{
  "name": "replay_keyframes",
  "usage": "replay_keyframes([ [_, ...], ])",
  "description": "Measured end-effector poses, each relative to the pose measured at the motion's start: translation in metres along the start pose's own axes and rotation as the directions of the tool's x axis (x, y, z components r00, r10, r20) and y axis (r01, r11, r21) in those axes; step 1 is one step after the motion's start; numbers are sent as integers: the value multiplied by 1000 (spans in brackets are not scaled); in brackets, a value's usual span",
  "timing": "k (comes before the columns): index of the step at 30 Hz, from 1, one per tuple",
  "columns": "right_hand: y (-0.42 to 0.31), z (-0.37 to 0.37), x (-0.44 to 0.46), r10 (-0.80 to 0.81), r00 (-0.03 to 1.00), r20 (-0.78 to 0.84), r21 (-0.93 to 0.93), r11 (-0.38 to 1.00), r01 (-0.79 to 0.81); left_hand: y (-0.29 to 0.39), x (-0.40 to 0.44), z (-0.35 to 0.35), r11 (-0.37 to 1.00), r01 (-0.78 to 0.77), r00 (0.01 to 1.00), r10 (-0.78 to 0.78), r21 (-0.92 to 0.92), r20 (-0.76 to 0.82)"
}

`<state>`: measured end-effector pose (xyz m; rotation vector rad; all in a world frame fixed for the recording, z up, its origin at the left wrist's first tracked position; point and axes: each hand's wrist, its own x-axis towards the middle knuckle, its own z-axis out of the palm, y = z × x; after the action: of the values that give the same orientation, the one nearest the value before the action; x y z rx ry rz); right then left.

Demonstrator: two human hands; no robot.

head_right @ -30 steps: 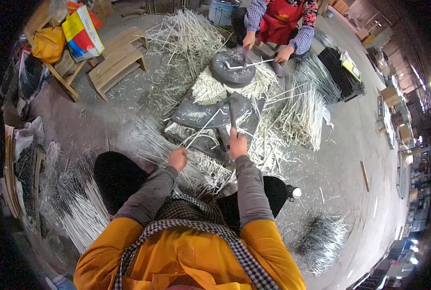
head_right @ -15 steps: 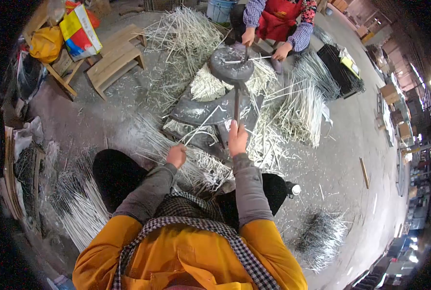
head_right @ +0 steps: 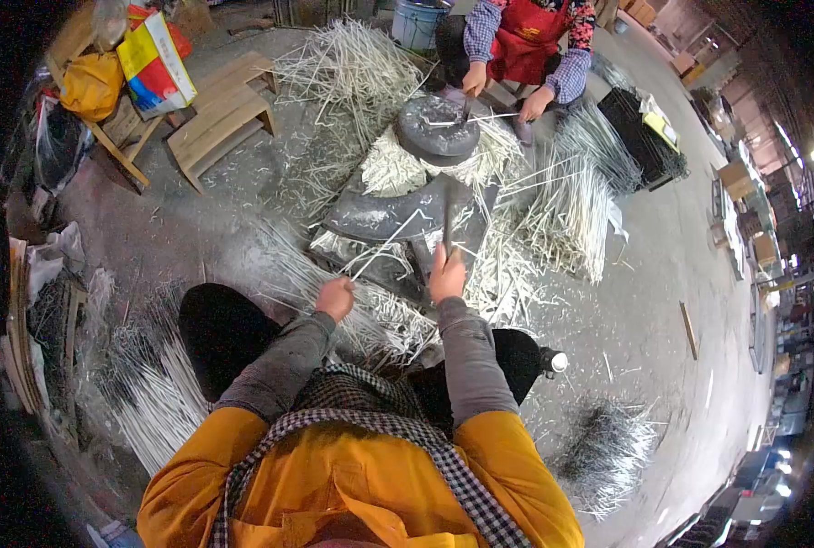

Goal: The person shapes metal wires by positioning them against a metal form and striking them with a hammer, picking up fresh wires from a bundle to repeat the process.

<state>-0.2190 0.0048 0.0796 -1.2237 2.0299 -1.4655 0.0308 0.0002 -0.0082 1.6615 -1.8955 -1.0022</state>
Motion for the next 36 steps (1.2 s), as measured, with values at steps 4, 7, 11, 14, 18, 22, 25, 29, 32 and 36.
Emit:
replay_keyframes([
  [4, 59, 17, 19, 86, 966, 245, -424, 905, 27, -1, 5, 2, 999, 28, 999, -27, 41, -24],
  [7, 2, 1, 11, 164, 965, 206, -164, 978, -131, -6, 2, 7, 999, 31, 999, -31, 8, -20],
  [11, 11, 5, 8, 18, 994, 106, 7, 1000, -18, 2, -2, 5, 999, 28, 1000, -28, 26, -6],
  [14, 48, 13, 9, -119, 987, 109, -440, 885, 155, 6, -1, 4, 999, 31, 999, -31, 19, -17],
  [18, -1, -1, 14, 404, 867, 293, -341, 891, -300, 1, 0, 4, 998, 66, 998, -66, 1, -9],
  [22, -6, 4, 10, 93, 990, 104, 79, 992, -101, 3, -3, 8, 999, 45, 999, -46, 23, 7],
  [25, 20, 12, 3, -95, 996, 5, -10, 995, 95, 3, -1, 5, 1000, 25, 1000, -25, 2, -11],
  [29, 29, 13, 14, 380, 872, 310, -316, 906, -282, 0, 3, 4, 997, 79, 997, -79, -24, -5],
  [32, -19, 5, 7, 211, 951, 226, 10, 976, -219, 0, 5, 6, 998, -51, 999, 50, -30, -5],
  [36, 19, 21, 2, -116, 993, -35, 173, 978, 121, 10, 6, -2, 970, 142, 987, -125, -195, 97],
])
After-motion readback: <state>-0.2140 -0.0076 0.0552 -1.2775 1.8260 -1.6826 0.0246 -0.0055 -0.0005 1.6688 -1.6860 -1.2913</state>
